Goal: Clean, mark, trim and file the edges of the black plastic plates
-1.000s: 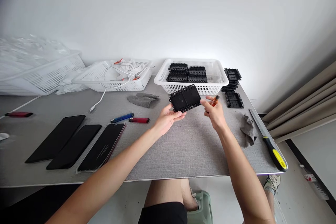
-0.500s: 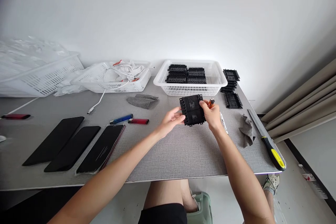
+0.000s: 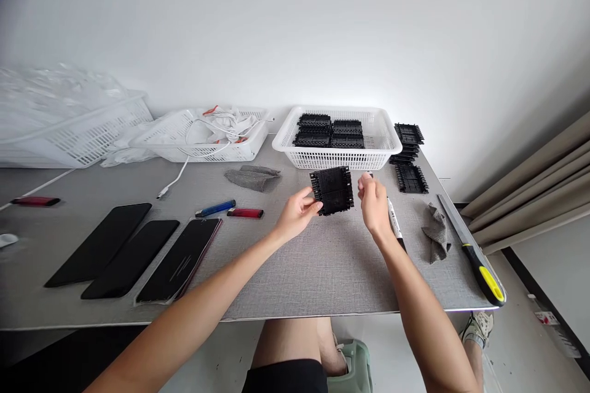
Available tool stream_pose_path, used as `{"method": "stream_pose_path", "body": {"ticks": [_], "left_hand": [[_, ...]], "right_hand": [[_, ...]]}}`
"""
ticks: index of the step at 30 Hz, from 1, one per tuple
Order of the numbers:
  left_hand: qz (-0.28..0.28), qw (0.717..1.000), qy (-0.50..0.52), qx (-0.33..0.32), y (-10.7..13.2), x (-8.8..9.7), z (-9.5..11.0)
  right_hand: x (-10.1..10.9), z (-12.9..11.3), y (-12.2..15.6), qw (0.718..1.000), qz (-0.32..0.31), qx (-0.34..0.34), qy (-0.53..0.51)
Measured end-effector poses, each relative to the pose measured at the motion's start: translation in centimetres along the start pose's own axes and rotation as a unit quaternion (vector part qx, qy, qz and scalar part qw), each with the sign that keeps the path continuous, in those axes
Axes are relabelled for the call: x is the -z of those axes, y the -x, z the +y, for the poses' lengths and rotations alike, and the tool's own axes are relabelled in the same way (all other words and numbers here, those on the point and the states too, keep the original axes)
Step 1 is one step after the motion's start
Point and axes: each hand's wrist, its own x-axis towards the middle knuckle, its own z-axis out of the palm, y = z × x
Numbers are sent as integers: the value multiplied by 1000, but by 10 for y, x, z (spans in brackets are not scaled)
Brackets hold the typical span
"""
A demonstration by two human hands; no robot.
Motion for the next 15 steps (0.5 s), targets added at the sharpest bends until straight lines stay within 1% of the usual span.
{"method": "stream_pose_path", "body": {"ticks": [3,5,8,11,15], "left_hand": [[-2,1000,-23,-18,1,0,1],[-9,999,-45,-23,2,-1,3],[-23,996,-74,-37,4,-3,8],[-36,993,-92,-59,8,-5,10],[-45,990,-109,-82,11,-9,13]], "right_hand": [[-9,0,4,999,-44,7,-30],[-15,3,6,992,-110,-48,-24],[-22,9,7,981,-167,-96,-4],[-23,13,6,976,-187,-114,-8],[-22,15,4,975,-175,-137,-20]]}}
